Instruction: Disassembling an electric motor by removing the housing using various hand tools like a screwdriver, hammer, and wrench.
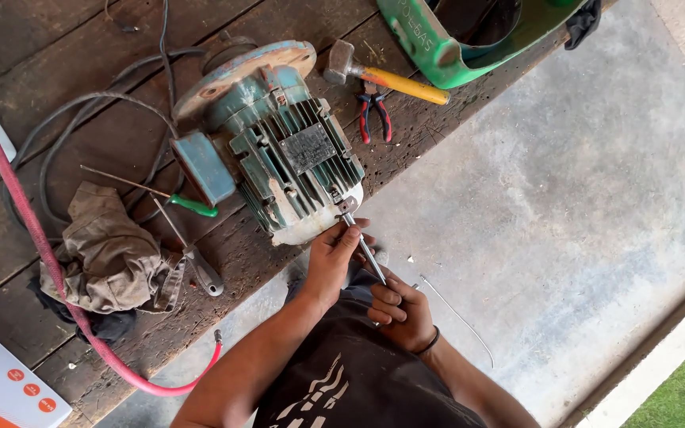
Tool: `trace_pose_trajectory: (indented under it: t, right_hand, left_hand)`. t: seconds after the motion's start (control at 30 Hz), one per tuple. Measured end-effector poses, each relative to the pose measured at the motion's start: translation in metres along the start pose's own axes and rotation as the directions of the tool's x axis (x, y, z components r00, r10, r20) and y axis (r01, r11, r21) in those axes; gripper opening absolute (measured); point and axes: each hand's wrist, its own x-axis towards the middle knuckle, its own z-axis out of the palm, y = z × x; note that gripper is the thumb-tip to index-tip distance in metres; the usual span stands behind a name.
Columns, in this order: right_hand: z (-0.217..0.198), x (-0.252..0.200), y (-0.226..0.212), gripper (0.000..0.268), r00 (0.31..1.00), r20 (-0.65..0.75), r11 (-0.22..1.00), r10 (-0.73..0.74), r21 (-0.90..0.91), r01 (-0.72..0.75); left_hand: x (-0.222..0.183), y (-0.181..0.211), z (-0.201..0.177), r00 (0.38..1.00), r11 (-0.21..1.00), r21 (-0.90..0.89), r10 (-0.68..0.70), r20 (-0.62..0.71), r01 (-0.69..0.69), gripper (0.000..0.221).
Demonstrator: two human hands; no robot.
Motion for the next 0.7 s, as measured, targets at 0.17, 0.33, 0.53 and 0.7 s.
trace_pose_trajectory:
  t: [0.17,0.33,0.53,0.7]
  right_hand:
    - [0.009,0.002,0.006,0.047,0.999,0.005,0.994,-0.043,-0.105,0.043]
    - [-0.005,0.011,0.011,0.047,0.930,0.066,0.743,-0.363,-0.582,0.331]
    - [0.009,0.005,0.006,0.046,0.975,-0.041,0.924,-0.220,-0.328,0.195]
    - [0.002,0.004,0.012,0.039,0.902,-0.066,0.743,-0.427,-0.594,0.308]
  left_hand:
    - [0.004,-0.008,-0.004,1.000,1.000,-0.009,0.012,0.012,-0.012,0.034]
    - [0.006,-0.005,-0.004,1.000,1.000,0.006,0.017,0.026,-0.017,0.037]
    - [0.001,-0.001,0.001,1.000,1.000,0.015,-0.006,0.004,0.006,0.036]
    - [0.008,-0.007,-0.005,1.000,1.000,0.022,-0.018,0.026,0.018,0.037]
